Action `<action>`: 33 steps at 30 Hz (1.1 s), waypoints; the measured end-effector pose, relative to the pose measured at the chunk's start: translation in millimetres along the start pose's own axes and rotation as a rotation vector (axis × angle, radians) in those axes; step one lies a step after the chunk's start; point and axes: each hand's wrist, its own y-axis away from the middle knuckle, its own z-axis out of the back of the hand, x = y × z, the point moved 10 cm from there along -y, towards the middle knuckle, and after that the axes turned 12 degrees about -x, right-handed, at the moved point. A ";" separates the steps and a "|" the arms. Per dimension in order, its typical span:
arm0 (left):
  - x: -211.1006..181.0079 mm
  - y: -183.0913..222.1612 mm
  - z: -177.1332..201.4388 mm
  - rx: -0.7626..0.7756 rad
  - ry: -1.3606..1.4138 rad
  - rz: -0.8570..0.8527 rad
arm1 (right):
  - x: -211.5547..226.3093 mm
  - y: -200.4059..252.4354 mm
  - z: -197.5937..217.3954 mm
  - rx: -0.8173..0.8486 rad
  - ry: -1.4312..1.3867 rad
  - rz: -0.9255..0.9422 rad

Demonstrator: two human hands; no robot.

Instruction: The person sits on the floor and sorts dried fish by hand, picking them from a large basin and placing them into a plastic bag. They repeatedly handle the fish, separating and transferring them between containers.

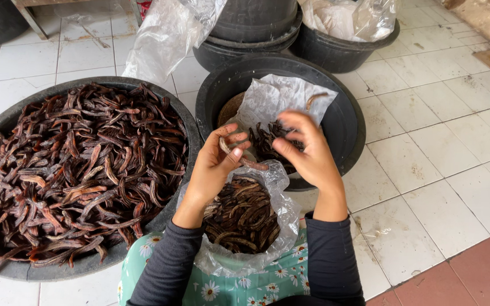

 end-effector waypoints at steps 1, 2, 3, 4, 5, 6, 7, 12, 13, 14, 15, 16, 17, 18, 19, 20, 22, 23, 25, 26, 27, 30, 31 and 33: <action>-1.2 0.4 0.2 -0.008 0.036 -0.013 | 1.1 5.9 -12.8 0.124 -0.095 -0.052; -2.9 -0.8 -0.2 -0.017 0.072 -0.027 | 2.6 13.7 -24.6 0.247 -0.192 -0.104; -4.4 0.3 -0.2 -0.029 0.109 -0.037 | 4.0 24.3 -36.6 0.373 -0.290 -0.160; -5.4 1.9 -1.5 -0.031 0.077 -0.041 | -5.2 28.5 -36.8 0.354 -0.230 -0.239; -8.7 2.3 -3.9 -0.031 0.046 -0.051 | -14.9 31.3 -35.3 0.335 -0.167 -0.311; -13.5 5.0 -6.3 -0.031 0.014 -0.060 | -25.1 34.9 -33.5 0.317 -0.103 -0.384; -17.6 7.5 -8.0 -0.041 -0.081 -0.057 | -24.9 33.4 -31.2 0.300 -0.118 -0.357; -51.8 34.5 -14.1 0.051 -0.801 -0.218 | -55.2 28.3 6.1 0.150 -0.063 -0.451; -50.4 41.6 -22.1 0.184 -0.793 -0.228 | -60.9 24.4 17.2 0.082 -0.038 -0.445; -46.5 49.9 -27.9 0.317 -0.783 -0.237 | -66.8 20.2 26.2 0.014 -0.013 -0.439; -38.1 59.2 -34.4 0.452 -0.769 -0.245 | -71.9 17.9 34.3 -0.056 0.014 -0.434; -23.7 64.7 -36.5 0.525 -0.779 -0.221 | -68.6 12.8 40.4 -0.120 0.017 -0.351; -5.4 69.9 -38.3 0.597 -0.790 -0.198 | -63.9 7.8 45.3 -0.183 0.019 -0.265; 16.0 75.6 -39.2 0.669 -0.799 -0.175 | -57.1 5.4 50.4 -0.243 0.021 -0.179; 36.5 76.8 -38.1 0.687 -0.813 -0.184 | -57.8 6.4 50.3 -0.243 0.122 -0.176; 59.8 77.0 -38.2 0.704 -0.827 -0.193 | -57.4 7.2 50.5 -0.243 0.223 -0.174; 112.1 73.3 -33.1 0.725 -0.970 -0.221 | -55.4 7.9 48.5 -0.224 0.282 -0.189; 139.4 70.3 -27.3 0.725 -1.098 -0.236 | -54.9 8.2 45.6 -0.204 0.240 -0.209; 195.8 59.1 -0.4 0.629 -1.420 -0.099 | -51.0 8.6 40.9 -0.170 0.205 -0.223; 217.8 54.6 15.7 0.572 -1.578 -0.027 | -48.0 8.9 39.5 -0.155 0.213 -0.216; 231.6 52.1 20.7 0.531 -1.563 -0.023 | -45.3 9.9 38.5 -0.142 0.221 -0.211; 267.9 56.9 25.1 0.546 -1.687 -0.120 | -41.4 11.2 36.2 -0.116 0.237 -0.216; 282.1 69.4 20.3 0.643 -1.840 -0.226 | -39.8 11.6 36.2 -0.113 0.234 -0.212; 298.2 71.8 21.1 0.582 -1.990 -0.313 | -37.6 12.2 36.5 -0.106 0.231 -0.206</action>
